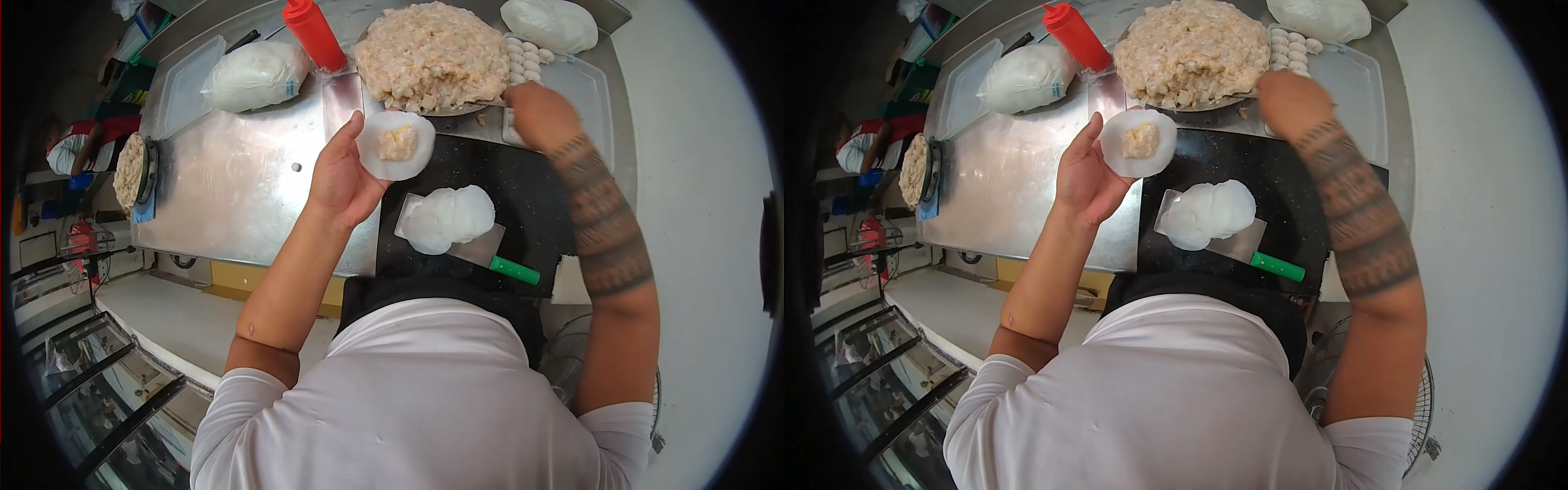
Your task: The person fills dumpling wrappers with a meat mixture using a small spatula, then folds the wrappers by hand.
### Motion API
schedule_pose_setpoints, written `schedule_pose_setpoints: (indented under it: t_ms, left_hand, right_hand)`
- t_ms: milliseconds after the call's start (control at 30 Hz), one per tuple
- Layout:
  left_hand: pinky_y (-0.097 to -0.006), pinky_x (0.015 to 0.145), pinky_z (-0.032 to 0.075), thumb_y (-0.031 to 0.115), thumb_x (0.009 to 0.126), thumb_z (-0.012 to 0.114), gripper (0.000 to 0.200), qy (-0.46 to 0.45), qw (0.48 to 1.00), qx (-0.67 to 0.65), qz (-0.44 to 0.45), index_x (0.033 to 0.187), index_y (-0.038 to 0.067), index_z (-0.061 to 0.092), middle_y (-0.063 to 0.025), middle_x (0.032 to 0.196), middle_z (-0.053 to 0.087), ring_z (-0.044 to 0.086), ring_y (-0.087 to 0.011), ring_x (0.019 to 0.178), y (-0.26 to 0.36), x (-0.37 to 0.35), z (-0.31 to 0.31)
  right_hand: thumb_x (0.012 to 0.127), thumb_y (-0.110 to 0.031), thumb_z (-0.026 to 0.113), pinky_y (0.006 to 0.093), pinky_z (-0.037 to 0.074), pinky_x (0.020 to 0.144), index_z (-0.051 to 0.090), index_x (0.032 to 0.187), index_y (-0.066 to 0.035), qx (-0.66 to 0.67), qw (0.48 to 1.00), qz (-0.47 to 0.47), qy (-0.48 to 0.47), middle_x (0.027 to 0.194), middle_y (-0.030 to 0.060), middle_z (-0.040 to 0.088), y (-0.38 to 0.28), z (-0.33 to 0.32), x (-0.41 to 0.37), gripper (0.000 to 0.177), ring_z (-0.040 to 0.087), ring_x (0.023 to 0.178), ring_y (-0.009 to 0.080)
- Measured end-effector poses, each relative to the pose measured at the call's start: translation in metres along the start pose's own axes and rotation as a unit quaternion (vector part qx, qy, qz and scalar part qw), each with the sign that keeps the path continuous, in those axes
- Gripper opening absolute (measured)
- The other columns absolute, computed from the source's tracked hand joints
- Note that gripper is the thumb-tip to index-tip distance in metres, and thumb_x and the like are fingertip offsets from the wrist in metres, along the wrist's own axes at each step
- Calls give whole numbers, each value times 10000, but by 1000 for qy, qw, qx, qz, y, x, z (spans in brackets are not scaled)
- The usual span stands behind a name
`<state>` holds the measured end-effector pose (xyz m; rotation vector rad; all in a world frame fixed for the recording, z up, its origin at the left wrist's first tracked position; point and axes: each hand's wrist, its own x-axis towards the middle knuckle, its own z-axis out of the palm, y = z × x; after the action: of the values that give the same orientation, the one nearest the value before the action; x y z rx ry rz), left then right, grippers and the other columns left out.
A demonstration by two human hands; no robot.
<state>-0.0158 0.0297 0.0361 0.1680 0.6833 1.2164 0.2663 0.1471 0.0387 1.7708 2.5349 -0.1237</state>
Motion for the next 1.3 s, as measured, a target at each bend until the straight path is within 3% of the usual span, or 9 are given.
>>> schedule_pose_setpoints:
  t_ms: [100, 167, 233, 367, 500, 567, 767, 1100, 1300]
  left_hand:
    - [-505, 1206, 381, 393, 1101, 430, 625, -31, 999, -7, -3, 1450, -126, 431, -277, 1486, 514, 500, -373, 1409, 0, -5, 7]
    - [-500, 1206, 381, 392, 1095, 438, 641, -11, 999, -52, 7, 1454, -138, 413, -285, 1496, 504, 492, -375, 1417, 1, -12, 10]
    - [-511, 1193, 398, 372, 1098, 435, 589, -42, 996, -80, -11, 1451, -99, 429, -255, 1461, 540, 525, -370, 1384, 2, -17, 6]
    - [-503, 1152, 450, 364, 1077, 514, 542, -122, 992, -18, -22, 1440, -35, 468, -200, 1430, 580, 574, -340, 1335, -6, -27, 10]
    - [-495, 1146, 448, 345, 1011, 661, 632, -223, 968, 118, 0, 1479, -22, 448, -174, 1441, 575, 559, -307, 1343, -12, -41, 16]
    - [-423, 1073, 520, 84, 879, 823, 607, -200, 963, 178, 40, 1407, 21, 528, -102, 1337, 646, 627, -241, 1250, -15, -48, 25]
    - [-445, 1038, 543, 27, 789, 889, 648, -194, 963, 137, 123, 1345, -1, 558, -162, 1261, 678, 669, -290, 1188, -21, -62, 49]
    - [-405, 1028, 549, 106, 725, 952, 741, -235, 956, 140, 108, 1342, -7, 558, -196, 1307, 665, 672, -262, 1186, -29, -76, 70]
    - [-378, 1012, 538, 111, 723, 949, 672, -222, 877, 398, 153, 1287, -10, 605, -159, 1277, 670, 671, -231, 1171, -14, -82, 71]
  right_hand:
    - [854, -63, 657, 468, 534, 906, 739, 1083, -58, -41, 997, -9, 61, 1111, 193, 697, -36, 24, 0, 244, 650, 1102, 385]
    - [895, -146, 676, 462, 506, 941, 733, 1117, -88, 109, 940, -107, 306, 1143, 159, 675, -56, 23, -24, 237, 628, 1111, 377]
    - [908, -225, 717, 467, 480, 968, 723, 1129, -97, 225, 880, -213, 361, 1177, 141, 656, -80, 8, -61, 255, 612, 1112, 355]
    - [886, -234, 763, 472, 478, 962, 728, 1087, -98, 247, 855, -278, 361, 1183, 128, 656, -103, 2, -91, 246, 605, 1118, 345]
    - [874, -119, 784, 430, 497, 960, 744, 1002, -71, 396, 826, -181, 358, 1203, 139, 659, -108, -14, -100, 142, 619, 1132, 319]
    - [896, -96, 774, 380, 509, 957, 746, 1010, -61, 586, 754, -129, 267, 1205, 139, 658, -112, -24, -109, 123, 639, 1106, 287]
    - [810, -340, 888, 325, 512, 935, 641, 1265, 4, 644, 679, -150, 319, 1222, 114, 672, -127, -42, -148, 621, 640, 1067, 177]
    - [917, -126, 804, 268, 509, 777, 701, 996, 4, 689, 641, -76, 329, 919, 46, 690, -115, -63, -165, 183, 630, 849, 123]
    - [920, -143, 793, 268, 508, 765, 709, 952, -9, 622, 705, -134, 312, 899, 55, 682, -97, -65, -165, 162, 624, 803, 140]
